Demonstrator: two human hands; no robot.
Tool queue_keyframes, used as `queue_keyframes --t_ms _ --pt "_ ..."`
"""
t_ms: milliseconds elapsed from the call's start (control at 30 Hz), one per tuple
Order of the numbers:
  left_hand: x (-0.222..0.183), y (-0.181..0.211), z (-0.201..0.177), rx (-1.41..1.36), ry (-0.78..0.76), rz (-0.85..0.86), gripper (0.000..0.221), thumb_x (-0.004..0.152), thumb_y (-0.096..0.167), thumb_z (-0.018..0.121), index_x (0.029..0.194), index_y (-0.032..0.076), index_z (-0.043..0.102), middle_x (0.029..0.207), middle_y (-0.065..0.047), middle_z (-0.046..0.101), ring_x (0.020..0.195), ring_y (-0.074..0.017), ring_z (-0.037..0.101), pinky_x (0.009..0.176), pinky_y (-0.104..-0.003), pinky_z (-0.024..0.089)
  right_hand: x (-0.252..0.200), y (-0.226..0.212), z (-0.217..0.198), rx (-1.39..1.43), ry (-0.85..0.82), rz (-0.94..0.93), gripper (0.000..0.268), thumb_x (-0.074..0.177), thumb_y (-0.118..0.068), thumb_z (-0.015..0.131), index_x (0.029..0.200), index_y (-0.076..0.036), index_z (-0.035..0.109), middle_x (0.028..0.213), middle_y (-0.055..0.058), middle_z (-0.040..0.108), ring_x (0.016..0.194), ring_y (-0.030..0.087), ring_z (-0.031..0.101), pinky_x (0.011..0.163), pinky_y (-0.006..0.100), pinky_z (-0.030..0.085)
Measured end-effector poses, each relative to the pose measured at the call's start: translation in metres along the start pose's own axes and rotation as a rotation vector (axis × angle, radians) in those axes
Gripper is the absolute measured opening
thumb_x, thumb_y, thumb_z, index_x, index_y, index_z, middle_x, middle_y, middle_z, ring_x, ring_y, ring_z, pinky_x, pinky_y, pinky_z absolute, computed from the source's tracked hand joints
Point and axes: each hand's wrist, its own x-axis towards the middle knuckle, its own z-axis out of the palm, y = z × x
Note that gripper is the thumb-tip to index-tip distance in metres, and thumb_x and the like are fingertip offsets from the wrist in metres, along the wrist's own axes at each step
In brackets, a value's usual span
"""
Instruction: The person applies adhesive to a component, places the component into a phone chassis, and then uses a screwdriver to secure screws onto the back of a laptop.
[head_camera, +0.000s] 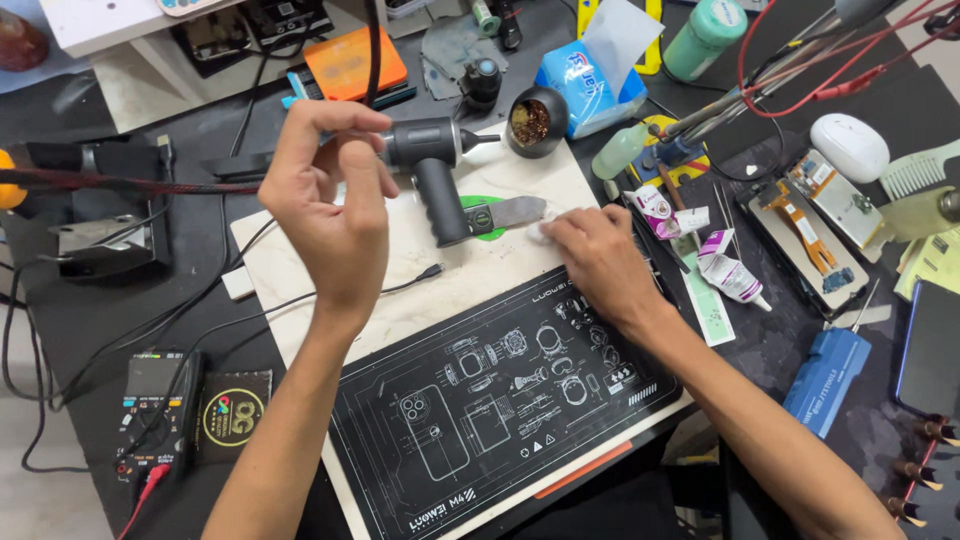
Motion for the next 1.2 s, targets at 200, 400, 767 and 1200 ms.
queue_keyframes --t_ms 200,400,767,1200 --pt "-0.002 -0.004 -0.001 0.015 0.004 -0.02 0.012 0.11 -0.005 0.05 0.105 -0.004 0.061 0.087 -0.006 0.064 0.065 -0.0063 0.06 0.06 -0.02 0.045 -0.015 -0.022 0.013 0.097 -0.056 -0.197 0.027 0.09 -0.005 0.067 0.116 -0.009 0.067 0.109 0.005 0.07 0.106 0.022 0.066 0.101 0.044 0.041" --pt "0.0 -0.004 -0.004 0.019 0.008 0.002 0.013 0.111 -0.006 0.05 0.105 -0.004 0.061 0.088 -0.006 0.064 0.064 -0.0059 0.059 0.059 -0.019 0.044 0.008 0.009 0.009 -0.029 0.031 -0.034 0.017 0.096 -0.008 0.068 0.113 -0.008 0.07 0.107 0.004 0.069 0.103 0.023 0.065 0.098 0.044 0.041" --pt "0.001 -0.003 -0.003 0.0 0.015 -0.011 0.013 0.111 -0.006 0.05 0.104 -0.004 0.061 0.088 -0.005 0.064 0.065 -0.0047 0.057 0.058 -0.019 0.044 0.008 -0.027 0.001 -0.063 0.03 -0.149 0.021 0.094 -0.014 0.069 0.113 -0.007 0.07 0.106 0.007 0.07 0.103 0.022 0.065 0.099 0.046 0.036" --pt "0.0 -0.001 0.0 0.016 0.002 -0.02 0.013 0.11 -0.007 0.05 0.104 -0.003 0.061 0.088 -0.004 0.063 0.065 -0.0052 0.06 0.059 -0.019 0.045 0.031 -0.029 0.009 -0.245 -0.185 -0.443 0.01 0.084 -0.004 0.055 0.088 0.002 0.061 0.085 0.016 0.066 0.097 0.032 0.069 0.113 0.04 0.043"
